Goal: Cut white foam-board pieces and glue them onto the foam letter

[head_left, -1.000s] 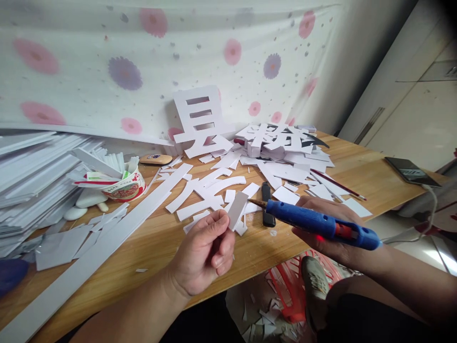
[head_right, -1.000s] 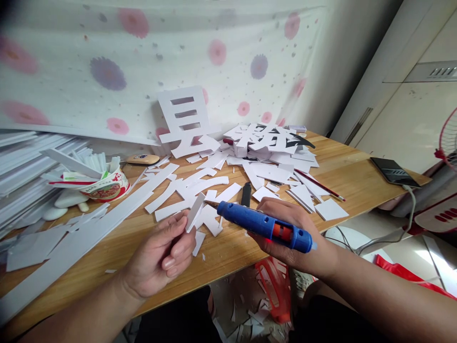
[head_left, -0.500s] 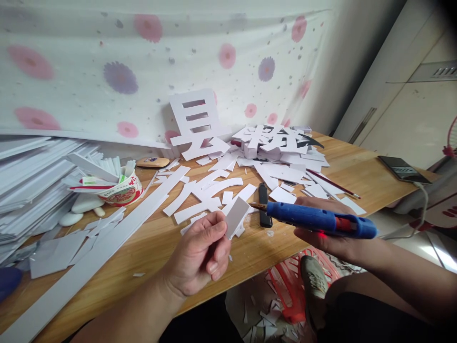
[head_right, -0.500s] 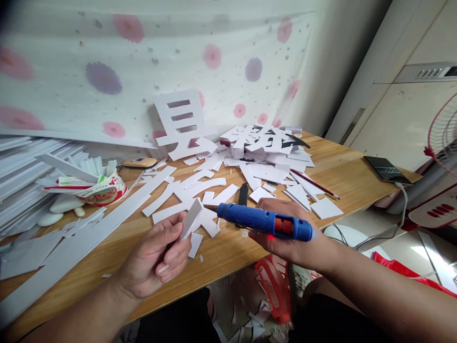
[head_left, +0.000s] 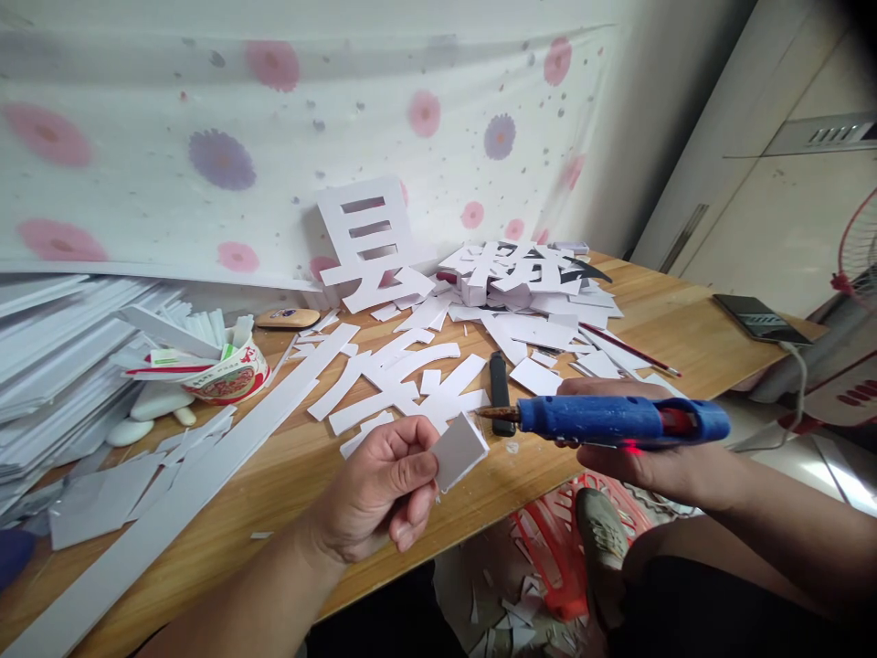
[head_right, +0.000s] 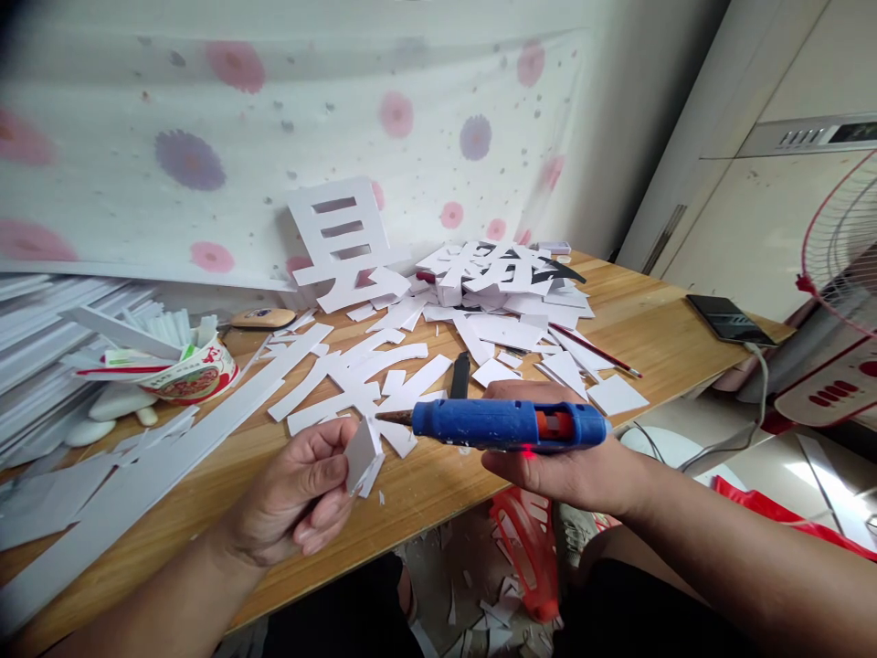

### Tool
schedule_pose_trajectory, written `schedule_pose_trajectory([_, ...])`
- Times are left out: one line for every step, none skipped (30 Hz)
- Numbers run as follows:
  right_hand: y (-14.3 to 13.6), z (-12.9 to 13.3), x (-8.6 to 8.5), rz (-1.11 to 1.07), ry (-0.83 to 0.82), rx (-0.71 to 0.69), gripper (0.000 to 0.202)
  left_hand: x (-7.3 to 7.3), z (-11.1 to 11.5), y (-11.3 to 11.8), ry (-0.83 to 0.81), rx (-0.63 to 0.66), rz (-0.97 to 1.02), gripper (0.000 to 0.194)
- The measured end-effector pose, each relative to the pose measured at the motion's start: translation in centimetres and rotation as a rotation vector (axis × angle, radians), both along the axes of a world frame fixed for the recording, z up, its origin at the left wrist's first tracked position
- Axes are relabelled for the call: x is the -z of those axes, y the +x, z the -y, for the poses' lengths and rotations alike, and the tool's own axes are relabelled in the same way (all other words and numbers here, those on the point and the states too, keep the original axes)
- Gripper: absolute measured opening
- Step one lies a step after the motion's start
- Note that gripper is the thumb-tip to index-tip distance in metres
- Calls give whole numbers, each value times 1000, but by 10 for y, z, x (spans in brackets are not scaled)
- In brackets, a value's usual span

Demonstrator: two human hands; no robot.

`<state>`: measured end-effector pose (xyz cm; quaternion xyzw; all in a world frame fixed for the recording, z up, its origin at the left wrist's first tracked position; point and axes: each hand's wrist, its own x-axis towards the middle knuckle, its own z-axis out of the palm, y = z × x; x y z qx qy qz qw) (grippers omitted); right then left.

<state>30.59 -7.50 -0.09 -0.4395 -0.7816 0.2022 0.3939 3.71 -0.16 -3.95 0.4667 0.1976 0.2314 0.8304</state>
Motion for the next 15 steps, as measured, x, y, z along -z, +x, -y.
schedule_pose_trajectory([0,0,0,1,3,2,12,0,0,0,2,2,-6,30])
schedule_pose_trajectory([0,0,0,4,4,5,12,0,0,0,3,2,-12,30])
schedule_pose_trajectory([0,0,1,9,5,6,12,1,0,0,1,4,-13,29])
schedule_pose_trajectory([0,0,1,12,6,7,11,1,0,0,-1,4,-14,29])
schedule_pose_trajectory([0,0,1,12,6,14,12,1,0,0,-2,4,-12,28])
schedule_pose_trajectory([0,1,2,14,8,19,13,1,0,0,-3,5,-12,28])
schedule_pose_trajectory([-1,1,2,16,8,24,14,1,-1,0,-3,6,-11,28])
schedule_pose_trajectory([-1,1,2,18,9,31,15,2,-1,0,-2,6,-14,27])
schedule_pose_trajectory([-1,1,3,22,11,37,15,2,-1,0,-2,8,-16,27])
schedule_pose_trajectory([-2,1,2,28,11,41,14,2,-1,0,-3,9,-19,27])
schedule_pose_trajectory([-2,1,2,30,16,38,15,2,-1,0,-7,12,-21,28])
schedule_pose_trajectory([-2,0,2,33,19,35,15,2,-1,-1,-10,13,-22,28])
schedule_pose_trajectory([-2,0,1,37,21,35,16,2,-1,-1,-13,14,-22,28])
schedule_pose_trajectory([-2,0,1,43,23,33,17,2,-1,0,-15,12,-21,28])
schedule_pose_trajectory([-2,0,0,45,27,30,18,3,-1,0,-15,9,-19,28])
